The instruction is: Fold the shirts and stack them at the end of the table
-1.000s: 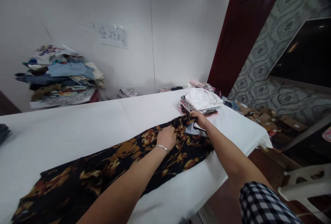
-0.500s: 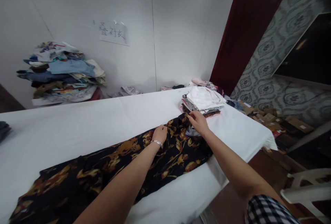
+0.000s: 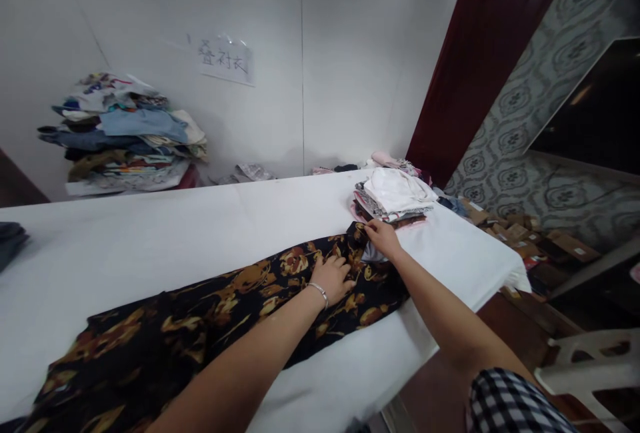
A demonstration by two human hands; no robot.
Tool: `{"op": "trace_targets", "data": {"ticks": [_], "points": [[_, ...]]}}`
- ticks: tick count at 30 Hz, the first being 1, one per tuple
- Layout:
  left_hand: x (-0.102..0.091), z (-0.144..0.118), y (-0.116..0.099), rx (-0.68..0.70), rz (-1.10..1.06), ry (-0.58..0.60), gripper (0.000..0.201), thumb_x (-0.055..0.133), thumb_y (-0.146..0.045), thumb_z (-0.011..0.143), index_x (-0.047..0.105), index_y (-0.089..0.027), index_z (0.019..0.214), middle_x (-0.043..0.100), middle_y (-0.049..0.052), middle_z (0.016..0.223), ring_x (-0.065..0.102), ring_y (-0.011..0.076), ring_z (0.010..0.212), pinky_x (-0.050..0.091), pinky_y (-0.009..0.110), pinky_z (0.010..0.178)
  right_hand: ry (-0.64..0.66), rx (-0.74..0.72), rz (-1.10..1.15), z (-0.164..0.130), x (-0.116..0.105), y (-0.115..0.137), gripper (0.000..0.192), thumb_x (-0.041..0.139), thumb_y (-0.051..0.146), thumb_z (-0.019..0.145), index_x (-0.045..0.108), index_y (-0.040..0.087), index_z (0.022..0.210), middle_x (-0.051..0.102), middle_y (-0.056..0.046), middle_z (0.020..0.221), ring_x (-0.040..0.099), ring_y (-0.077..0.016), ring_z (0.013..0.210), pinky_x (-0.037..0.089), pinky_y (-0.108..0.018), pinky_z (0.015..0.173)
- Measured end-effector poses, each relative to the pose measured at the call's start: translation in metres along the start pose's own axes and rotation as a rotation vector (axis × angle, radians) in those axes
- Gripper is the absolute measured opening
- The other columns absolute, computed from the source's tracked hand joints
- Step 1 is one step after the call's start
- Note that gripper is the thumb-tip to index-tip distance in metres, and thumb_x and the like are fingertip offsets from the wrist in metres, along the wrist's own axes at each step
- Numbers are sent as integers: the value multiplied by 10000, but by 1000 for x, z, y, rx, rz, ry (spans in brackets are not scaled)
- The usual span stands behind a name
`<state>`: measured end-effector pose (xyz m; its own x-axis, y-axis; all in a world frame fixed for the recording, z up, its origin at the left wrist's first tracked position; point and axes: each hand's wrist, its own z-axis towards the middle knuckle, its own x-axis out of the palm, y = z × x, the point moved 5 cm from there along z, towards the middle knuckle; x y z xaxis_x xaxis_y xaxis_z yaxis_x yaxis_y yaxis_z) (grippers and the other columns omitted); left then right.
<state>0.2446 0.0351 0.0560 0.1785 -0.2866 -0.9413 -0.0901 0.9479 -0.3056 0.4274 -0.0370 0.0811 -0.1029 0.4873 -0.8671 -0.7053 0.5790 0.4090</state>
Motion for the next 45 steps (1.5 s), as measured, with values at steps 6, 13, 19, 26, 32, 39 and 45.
{"op": "trace_targets", "data": {"ticks": [6, 13, 19, 26, 32, 39, 45], "points": [[-6, -11, -6, 1, 22, -74, 400, 504, -400, 864, 545, -221, 1219, 548, 105, 1317, 429, 273, 1255, 229, 544, 1077, 119, 112, 1, -16, 6, -30, 387, 465, 477, 868, 643, 194, 1063, 693, -75, 976, 632, -206, 879, 430, -266, 710], [-16, -33, -17, 32, -1, -113, 434, 514, -419, 862, 533, -233, 1253, 548, 88, 1324, 421, 257, 1269, 198, 520, 1111, 95, 184, -134, -10, -4, -38, 289, 444, 325, 884, 686, 191, 963, 706, -107, 945, 630, -215, 893, 430, -282, 756], [-34, -97, -2, -44, -59, -147, 425, 537, -369, 860, 518, -260, 1270, 526, 65, 1359, 365, 241, 1330, 161, 518, 1136, 133, 276, -263, -23, -21, -72, 372, 375, 289, 877, 684, 129, 1008, 686, -203, 995, 648, -281, 927, 452, -352, 751], [-69, -228, 52, -374, -12, -378, 342, 489, -339, 882, 584, -241, 1196, 579, 76, 1297, 439, 217, 1279, 297, 451, 1104, -131, -159, -60, -44, -19, -45, 380, 437, 399, 801, 662, 206, 1039, 674, -138, 1065, 618, -301, 1006, 488, -436, 842], [-110, -294, 95, -721, 104, -574, 292, 430, -324, 901, 632, -241, 1095, 617, 56, 1242, 518, 204, 1187, 370, 393, 1052, 98, -548, 289, -105, -2, 97, 313, 456, 416, 878, 650, 257, 1064, 646, -82, 1141, 580, -243, 1095, 457, -430, 971], [-140, -293, 140, -956, 83, -549, 382, 403, -442, 881, 623, -209, 1089, 650, 79, 1162, 588, 234, 1058, 442, 343, 913, 375, -770, 145, -147, 56, 159, 490, 546, 463, 841, 540, 279, 1296, 492, -94, 1385, 422, -291, 1295, 327, -535, 1067], [-124, -263, 168, -1028, -38, -326, 230, 597, -378, 745, 679, -212, 882, 714, 76, 938, 638, 231, 889, 465, 296, 785, 379, -763, 113, -153, 85, 140, 448, 516, 395, 864, 537, 291, 1299, 455, -90, 1418, 373, -283, 1334, 272, -571, 1076]]}}
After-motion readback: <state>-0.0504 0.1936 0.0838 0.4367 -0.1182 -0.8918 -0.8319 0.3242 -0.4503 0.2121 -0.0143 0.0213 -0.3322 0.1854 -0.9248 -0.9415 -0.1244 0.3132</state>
